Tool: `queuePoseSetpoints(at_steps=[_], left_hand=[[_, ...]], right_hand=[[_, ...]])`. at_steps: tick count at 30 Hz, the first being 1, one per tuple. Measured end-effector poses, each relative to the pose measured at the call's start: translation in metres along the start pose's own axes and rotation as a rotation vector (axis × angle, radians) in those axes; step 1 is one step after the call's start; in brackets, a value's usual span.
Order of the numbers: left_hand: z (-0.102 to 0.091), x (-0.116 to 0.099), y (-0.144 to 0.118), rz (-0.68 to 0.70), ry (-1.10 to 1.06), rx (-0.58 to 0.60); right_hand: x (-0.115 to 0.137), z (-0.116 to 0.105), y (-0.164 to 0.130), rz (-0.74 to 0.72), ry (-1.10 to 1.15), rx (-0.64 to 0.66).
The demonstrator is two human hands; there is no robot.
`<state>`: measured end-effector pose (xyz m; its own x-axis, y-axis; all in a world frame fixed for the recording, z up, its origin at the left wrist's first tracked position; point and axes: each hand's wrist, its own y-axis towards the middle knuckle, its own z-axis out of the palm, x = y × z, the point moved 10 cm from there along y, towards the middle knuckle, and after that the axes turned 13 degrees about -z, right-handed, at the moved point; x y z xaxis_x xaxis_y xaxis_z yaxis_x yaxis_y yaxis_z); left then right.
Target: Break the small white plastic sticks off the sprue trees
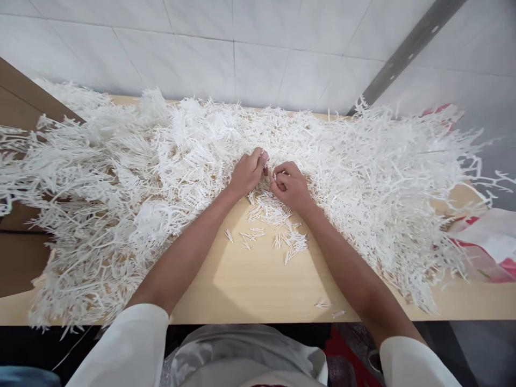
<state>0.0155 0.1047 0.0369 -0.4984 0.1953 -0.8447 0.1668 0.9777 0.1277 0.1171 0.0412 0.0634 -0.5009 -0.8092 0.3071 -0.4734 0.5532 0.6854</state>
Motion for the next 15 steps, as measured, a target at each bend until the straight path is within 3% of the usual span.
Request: queuePoseSetpoints(at_steps=[6, 9, 15], left_hand=[[0.000, -0.011, -0.008, 0.074, -0.075, 0.064], [0.000, -0.012, -0.008, 0.099, -0.058, 0.072], [-0.006, -0.016, -0.010, 0.141, -0.044, -0.002]], right_hand=[[-0.030, -0.007, -0.004, 0.229, 0.096, -0.126], [-0.030, 0.004, -0.004, 0.239, 0.169, -0.031], [-0.021, 0.017, -0.001, 0.127, 0.068, 0.114]])
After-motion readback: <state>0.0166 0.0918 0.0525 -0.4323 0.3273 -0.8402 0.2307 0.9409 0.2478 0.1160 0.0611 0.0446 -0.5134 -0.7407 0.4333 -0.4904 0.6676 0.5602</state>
